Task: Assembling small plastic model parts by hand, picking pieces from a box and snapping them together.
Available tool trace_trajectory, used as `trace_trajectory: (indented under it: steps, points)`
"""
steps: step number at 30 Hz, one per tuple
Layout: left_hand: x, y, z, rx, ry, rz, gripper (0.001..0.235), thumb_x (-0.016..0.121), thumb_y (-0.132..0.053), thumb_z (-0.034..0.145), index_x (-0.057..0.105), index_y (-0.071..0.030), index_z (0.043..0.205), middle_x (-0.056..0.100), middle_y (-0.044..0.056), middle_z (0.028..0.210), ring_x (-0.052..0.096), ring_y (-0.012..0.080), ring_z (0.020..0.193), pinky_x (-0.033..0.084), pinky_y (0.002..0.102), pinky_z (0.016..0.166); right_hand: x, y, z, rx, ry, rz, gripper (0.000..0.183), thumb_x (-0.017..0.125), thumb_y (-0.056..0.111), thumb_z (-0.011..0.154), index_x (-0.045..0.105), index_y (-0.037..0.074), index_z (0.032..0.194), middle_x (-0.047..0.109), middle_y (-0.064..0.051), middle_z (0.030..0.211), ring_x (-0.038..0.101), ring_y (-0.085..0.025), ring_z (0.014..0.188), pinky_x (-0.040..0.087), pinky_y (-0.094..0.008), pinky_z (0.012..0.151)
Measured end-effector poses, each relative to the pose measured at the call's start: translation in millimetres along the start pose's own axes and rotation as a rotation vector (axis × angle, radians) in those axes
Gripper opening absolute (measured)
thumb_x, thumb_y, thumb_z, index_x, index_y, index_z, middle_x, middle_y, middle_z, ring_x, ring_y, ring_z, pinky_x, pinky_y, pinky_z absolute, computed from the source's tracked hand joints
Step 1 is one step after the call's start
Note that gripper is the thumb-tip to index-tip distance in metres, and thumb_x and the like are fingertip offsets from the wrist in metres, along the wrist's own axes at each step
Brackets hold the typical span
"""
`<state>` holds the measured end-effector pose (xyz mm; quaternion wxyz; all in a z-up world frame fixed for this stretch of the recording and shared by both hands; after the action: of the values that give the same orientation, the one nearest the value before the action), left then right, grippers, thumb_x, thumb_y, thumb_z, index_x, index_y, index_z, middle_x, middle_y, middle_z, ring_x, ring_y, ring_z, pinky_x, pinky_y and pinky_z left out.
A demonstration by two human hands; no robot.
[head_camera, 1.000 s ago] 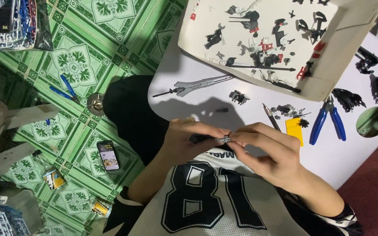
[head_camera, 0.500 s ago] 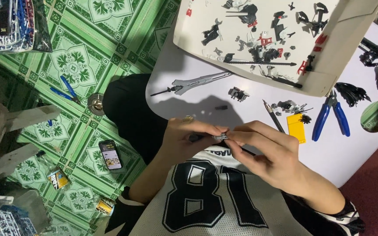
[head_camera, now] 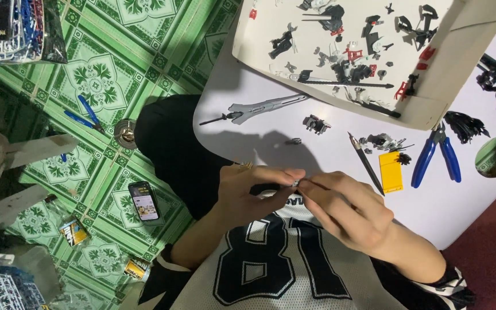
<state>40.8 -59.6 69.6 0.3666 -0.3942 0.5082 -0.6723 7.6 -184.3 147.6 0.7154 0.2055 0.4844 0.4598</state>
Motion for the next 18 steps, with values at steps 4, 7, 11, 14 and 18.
trace_trajectory:
  steps: [4, 7, 11, 14, 18]
  points:
    - [-0.5, -1.5, -0.1, 0.04, -0.002, -0.027, 0.02, 0.075, 0.005, 0.077, 0.069, -0.004, 0.094, 0.074, 0.011, 0.096, 0.073, 0.0259, 0.086, 0.06, 0.031, 0.07, -0.7, -3.4, -5.4, -0.03, -0.022, 0.034, 0.008, 0.063, -0.007, 0.081, 0.068, -0.006, 0.087, 0.066, -0.018, 0.078, 0.067, -0.024, 0.058, 0.057, -0.032, 0.052]
    - [-0.3, -2.7, -0.3, 0.064, 0.011, -0.021, 0.019, 0.074, 0.006, 0.076, 0.068, -0.004, 0.092, 0.074, 0.011, 0.095, 0.074, 0.0251, 0.082, 0.061, 0.032, 0.069, -2.2, -7.3, -5.9, -0.01, -0.005, 0.087, 0.011, 0.063, -0.007, 0.08, 0.067, -0.007, 0.09, 0.067, -0.017, 0.078, 0.069, -0.025, 0.06, 0.058, -0.032, 0.052]
    - [-2.2, -0.2, -2.7, 0.076, 0.012, -0.034, 0.016, 0.074, 0.005, 0.078, 0.068, -0.003, 0.091, 0.074, 0.011, 0.095, 0.073, 0.0246, 0.084, 0.06, 0.03, 0.069, 1.5, -11.8, -8.5, 0.023, 0.028, 0.067, 0.011, 0.066, -0.005, 0.08, 0.067, -0.005, 0.09, 0.067, -0.016, 0.077, 0.068, -0.025, 0.059, 0.057, -0.032, 0.052]
    - [-3.3, 2.7, -4.9, 0.064, 0.019, -0.016, 0.016, 0.073, 0.003, 0.079, 0.069, -0.004, 0.092, 0.074, 0.01, 0.096, 0.073, 0.0239, 0.086, 0.06, 0.029, 0.07, 2.0, -9.5, -4.6, -0.002, 0.032, 0.045, 0.012, 0.067, -0.005, 0.079, 0.067, -0.005, 0.091, 0.065, -0.016, 0.076, 0.067, -0.025, 0.057, 0.056, -0.033, 0.05]
    - [-4.1, 4.2, -2.0, 0.02, 0.017, 0.022, 0.019, 0.075, 0.001, 0.079, 0.07, -0.006, 0.096, 0.074, 0.009, 0.096, 0.072, 0.0236, 0.086, 0.059, 0.029, 0.069, 3.2, -4.8, 3.5, -0.034, 0.019, -0.006, 0.009, 0.066, -0.003, 0.081, 0.068, -0.002, 0.091, 0.064, -0.015, 0.077, 0.065, -0.024, 0.057, 0.055, -0.032, 0.05]
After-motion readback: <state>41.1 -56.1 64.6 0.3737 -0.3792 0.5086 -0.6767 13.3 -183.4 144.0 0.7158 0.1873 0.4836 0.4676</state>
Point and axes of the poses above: each hand's wrist, its own z-axis towards the middle knuckle, its own x-axis out of the palm, y = z × x, the point moved 9 cm from there along z, towards the middle knuckle
